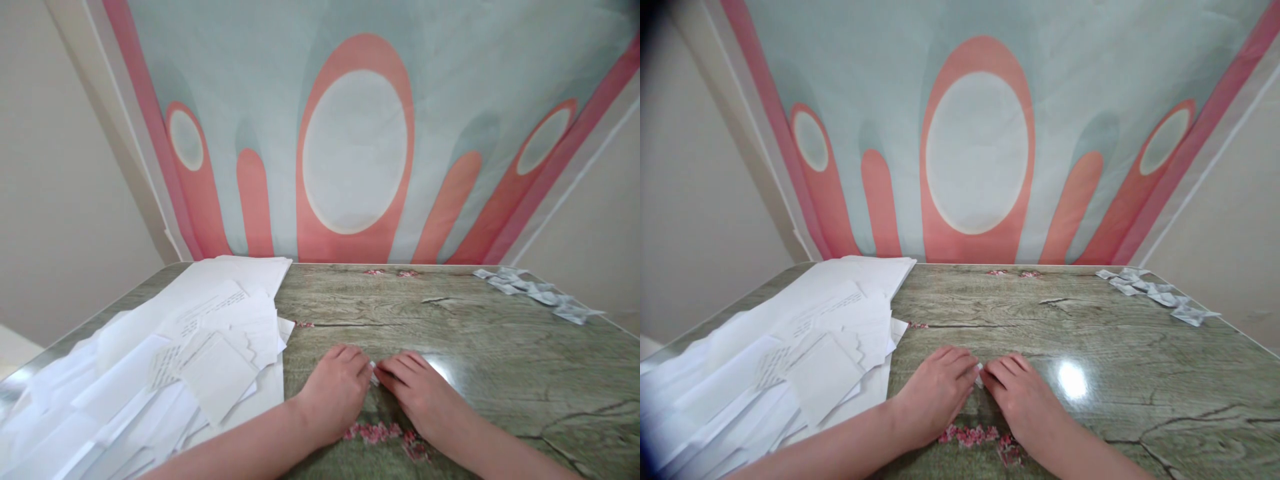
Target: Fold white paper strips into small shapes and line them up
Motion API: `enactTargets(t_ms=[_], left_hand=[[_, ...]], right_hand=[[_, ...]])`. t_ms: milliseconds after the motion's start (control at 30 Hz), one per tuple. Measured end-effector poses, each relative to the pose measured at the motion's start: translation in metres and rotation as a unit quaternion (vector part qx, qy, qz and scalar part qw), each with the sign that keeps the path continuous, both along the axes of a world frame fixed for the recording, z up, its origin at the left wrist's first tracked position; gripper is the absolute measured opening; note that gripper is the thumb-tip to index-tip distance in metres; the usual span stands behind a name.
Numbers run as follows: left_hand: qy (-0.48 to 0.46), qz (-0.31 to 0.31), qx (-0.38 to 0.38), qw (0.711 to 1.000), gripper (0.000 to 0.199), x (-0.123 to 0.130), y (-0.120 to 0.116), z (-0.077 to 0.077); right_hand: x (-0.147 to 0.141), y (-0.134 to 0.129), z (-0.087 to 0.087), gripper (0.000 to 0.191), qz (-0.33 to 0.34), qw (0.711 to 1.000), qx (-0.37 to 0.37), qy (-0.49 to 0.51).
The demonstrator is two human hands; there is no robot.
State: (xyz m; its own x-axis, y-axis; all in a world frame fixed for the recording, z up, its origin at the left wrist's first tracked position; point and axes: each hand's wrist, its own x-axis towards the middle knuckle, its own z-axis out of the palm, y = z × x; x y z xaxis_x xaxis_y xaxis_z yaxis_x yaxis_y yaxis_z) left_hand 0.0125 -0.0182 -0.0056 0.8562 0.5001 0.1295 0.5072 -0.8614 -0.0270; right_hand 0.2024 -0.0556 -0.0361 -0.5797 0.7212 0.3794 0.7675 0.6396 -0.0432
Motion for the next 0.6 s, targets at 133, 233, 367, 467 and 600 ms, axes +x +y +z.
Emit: enactTargets(t_ms=[133,233,367,467,600], left_hand=[[0.034,-0.014,0.028,0.999,0.033,0.001,-0.005,-0.001],[0.032,-0.016,0.028,0.999,0.022,0.002,-0.007,-0.001],[0.029,-0.034,0.021,0.999,0.018,0.004,-0.010,0.002],[0.047,-0.034,0.017,0.998,0.024,0.004,-0.013,0.006],[0.066,-0.037,0.008,0.997,0.036,0.003,-0.017,0.011]], right_hand=[[-0.004,-0.004,-0.008,0.022,-0.020,0.996,0.052,-0.067],[-0.007,-0.006,-0.013,0.020,-0.038,0.994,0.051,-0.084],[-0.008,-0.007,-0.007,0.020,-0.041,0.997,0.030,-0.056],[-0.005,-0.008,0.005,0.022,-0.027,0.999,-0.022,-0.025],[0.001,-0.005,0.013,0.030,-0.026,0.997,-0.062,0.034]])
